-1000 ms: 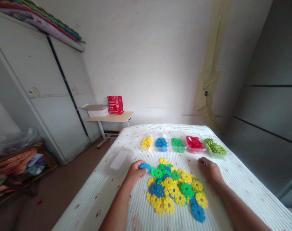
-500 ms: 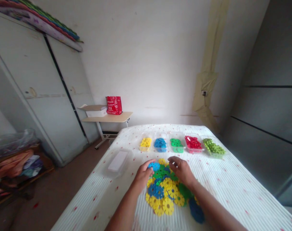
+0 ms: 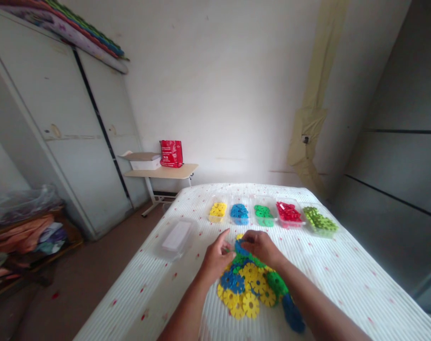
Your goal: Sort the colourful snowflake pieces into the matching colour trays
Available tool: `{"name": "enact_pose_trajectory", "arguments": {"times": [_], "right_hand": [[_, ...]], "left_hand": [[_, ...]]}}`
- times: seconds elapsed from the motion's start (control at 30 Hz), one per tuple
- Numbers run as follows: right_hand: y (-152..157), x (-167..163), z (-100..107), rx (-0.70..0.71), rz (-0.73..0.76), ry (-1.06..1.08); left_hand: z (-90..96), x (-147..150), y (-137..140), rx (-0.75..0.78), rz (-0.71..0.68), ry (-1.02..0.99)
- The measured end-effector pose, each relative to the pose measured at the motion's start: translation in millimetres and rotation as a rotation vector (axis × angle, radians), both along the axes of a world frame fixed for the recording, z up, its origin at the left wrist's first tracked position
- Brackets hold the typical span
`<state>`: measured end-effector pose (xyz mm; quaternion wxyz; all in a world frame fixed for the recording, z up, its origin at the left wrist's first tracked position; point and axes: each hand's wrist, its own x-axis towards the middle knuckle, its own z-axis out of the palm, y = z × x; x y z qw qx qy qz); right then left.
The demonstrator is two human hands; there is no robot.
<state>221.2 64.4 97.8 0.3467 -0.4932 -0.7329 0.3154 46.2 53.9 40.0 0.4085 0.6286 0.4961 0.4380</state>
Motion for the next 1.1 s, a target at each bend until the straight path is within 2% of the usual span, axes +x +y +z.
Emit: {"name": "enact_pose_trajectory", "arguments": {"times": [0.13,0.27,0.37,0.5,0.6,0.73,0.87,1.1], "right_hand": [[43,2,30,-0.048,-0.197,0.081],[64,9,42,-0.01,-0.325,0.119],[55,22,31,0.025,-0.348,0.094],[33,60,-1,0.078,-0.382,0.023],[23,99,-29,0.178,-0.476,-0.148],[16,142,-55,0.181,-0.624,-0.293],[12,150,-59,0.152,-0.613,-0.303],[9,136,-52,0.161,-0.564,-0.458]], "left_hand": [[-11.1,-16,12,0.03,0.194,0.052],[-21.0,-25,19,0.029,0.249,0.055],[-23.1,-25,18,0.054,0.236,0.074],[-19.5,-19,14,0.11,0.243,0.131],[-14.5,-12,15,0.155,0.225,0.192],[-7.1,3,24,0.184,0.183,0.305],[1.7,24,35,0.162,0.157,0.449],[14.5,53,42,0.039,0.245,0.669]]}}
